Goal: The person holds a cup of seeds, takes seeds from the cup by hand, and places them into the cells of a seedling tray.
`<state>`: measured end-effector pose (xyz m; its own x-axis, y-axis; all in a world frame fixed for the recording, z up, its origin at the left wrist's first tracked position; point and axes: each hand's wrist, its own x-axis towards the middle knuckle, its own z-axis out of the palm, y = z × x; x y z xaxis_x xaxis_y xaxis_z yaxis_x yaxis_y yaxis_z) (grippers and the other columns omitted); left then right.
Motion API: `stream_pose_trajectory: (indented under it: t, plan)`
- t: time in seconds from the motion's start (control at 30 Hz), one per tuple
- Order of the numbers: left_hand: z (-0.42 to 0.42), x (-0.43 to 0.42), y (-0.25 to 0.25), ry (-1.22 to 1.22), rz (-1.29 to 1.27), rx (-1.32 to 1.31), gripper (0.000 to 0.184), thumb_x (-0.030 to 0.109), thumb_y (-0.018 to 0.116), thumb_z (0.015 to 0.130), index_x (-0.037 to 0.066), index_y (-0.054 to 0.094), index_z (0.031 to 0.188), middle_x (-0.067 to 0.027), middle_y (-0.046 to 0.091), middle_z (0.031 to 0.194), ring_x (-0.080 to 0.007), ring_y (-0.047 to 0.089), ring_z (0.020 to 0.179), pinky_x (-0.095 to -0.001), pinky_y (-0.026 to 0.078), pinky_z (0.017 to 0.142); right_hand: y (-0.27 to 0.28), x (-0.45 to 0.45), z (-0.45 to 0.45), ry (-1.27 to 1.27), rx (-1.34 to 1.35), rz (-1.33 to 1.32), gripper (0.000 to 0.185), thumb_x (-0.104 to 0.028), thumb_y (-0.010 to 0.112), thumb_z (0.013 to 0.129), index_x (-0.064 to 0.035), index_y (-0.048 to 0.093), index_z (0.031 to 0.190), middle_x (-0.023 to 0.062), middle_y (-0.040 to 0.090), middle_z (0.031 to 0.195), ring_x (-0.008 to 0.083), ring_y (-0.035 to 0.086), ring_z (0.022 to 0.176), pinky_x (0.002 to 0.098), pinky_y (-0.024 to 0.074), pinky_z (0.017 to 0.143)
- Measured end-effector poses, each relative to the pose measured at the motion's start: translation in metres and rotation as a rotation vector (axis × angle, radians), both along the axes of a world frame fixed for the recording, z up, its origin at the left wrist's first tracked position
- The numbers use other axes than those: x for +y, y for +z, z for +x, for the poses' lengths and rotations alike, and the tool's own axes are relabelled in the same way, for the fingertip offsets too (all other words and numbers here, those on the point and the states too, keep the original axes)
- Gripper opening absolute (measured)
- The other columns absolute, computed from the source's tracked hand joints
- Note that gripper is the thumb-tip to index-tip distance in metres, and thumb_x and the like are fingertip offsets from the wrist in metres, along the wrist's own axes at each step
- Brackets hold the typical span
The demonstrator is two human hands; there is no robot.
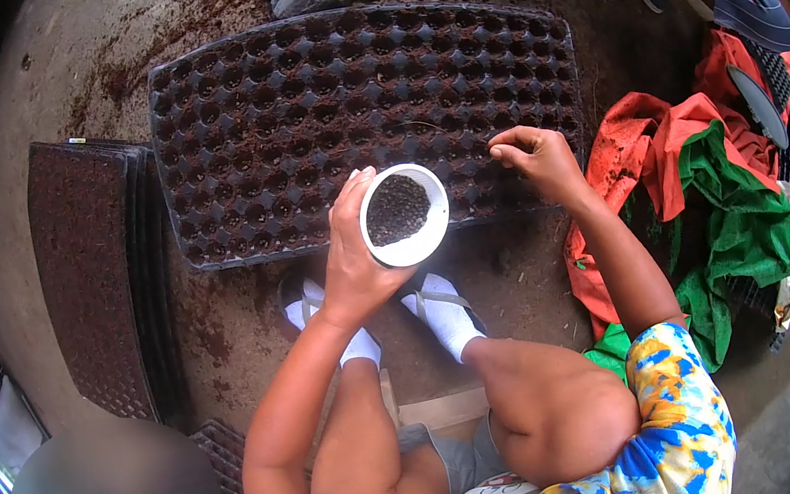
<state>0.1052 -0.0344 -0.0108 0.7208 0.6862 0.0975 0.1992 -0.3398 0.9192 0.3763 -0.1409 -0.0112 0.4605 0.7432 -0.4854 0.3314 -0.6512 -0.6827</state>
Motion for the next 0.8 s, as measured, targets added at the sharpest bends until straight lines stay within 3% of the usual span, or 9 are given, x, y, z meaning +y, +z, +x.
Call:
stream_pose_trajectory:
  t: [0.2,0.3,0.33,0.43,0.8]
  plan:
    - [0.000,0.000,-0.002,0.004,0.006,-0.006,0.100,0.016,0.088,0.059,0.006,0.029,0.138,-0.0202,0.041,0.139,-0.0361,0.039,0.133,-0.0438,0.030,0.112,0.006,-0.005,-0.007,0.012,0.019,0.016,0.018,-0.018,0.071,0.084,-0.0028,0.071,0.094,0.0078,0.072,0.086,0.0112,0.065,0.076,0.0266,0.0494,0.070]
    - [-0.001,-0.001,-0.002,0.004,0.004,-0.004,0.100,0.015,0.088,0.059,0.006,0.029,0.138,-0.0203,0.041,0.139,-0.0357,0.039,0.133,-0.0435,0.031,0.112,0.009,-0.013,-0.016,0.126,-0.054,0.055,0.018,-0.016,0.072,0.083,-0.0021,0.071,0.094,0.0110,0.071,0.089,0.0169,0.067,0.079,0.0294,0.0506,0.071]
    - [-0.001,-0.001,-0.001,0.009,-0.003,-0.011,0.099,0.015,0.088,0.059,0.005,0.030,0.138,-0.0199,0.041,0.139,-0.0364,0.039,0.132,-0.0439,0.031,0.112,0.005,-0.018,-0.018,0.174,-0.120,0.132,0.017,-0.011,0.073,0.082,-0.0021,0.072,0.096,0.0088,0.070,0.085,0.0151,0.064,0.074,0.0290,0.0497,0.069]
    - [0.000,-0.002,-0.001,0.019,-0.011,-0.030,0.097,0.015,0.088,0.059,0.003,0.031,0.137,-0.0191,0.042,0.137,-0.0377,0.039,0.131,-0.0447,0.031,0.111,0.005,-0.023,-0.021,0.241,-0.170,0.125,0.020,-0.013,0.072,0.080,-0.0034,0.072,0.098,0.0140,0.069,0.089,0.0271,0.067,0.078,0.0343,0.0514,0.071]
    - [-0.001,-0.004,-0.002,-0.007,0.010,-0.001,0.101,0.015,0.088,0.059,0.005,0.028,0.139,-0.0198,0.041,0.139,-0.0351,0.040,0.133,-0.0427,0.031,0.112,0.004,-0.027,-0.025,0.303,-0.275,0.187,0.023,-0.011,0.073,0.078,-0.0074,0.072,0.100,0.0128,0.064,0.078,0.0290,0.063,0.071,0.0372,0.0489,0.064]
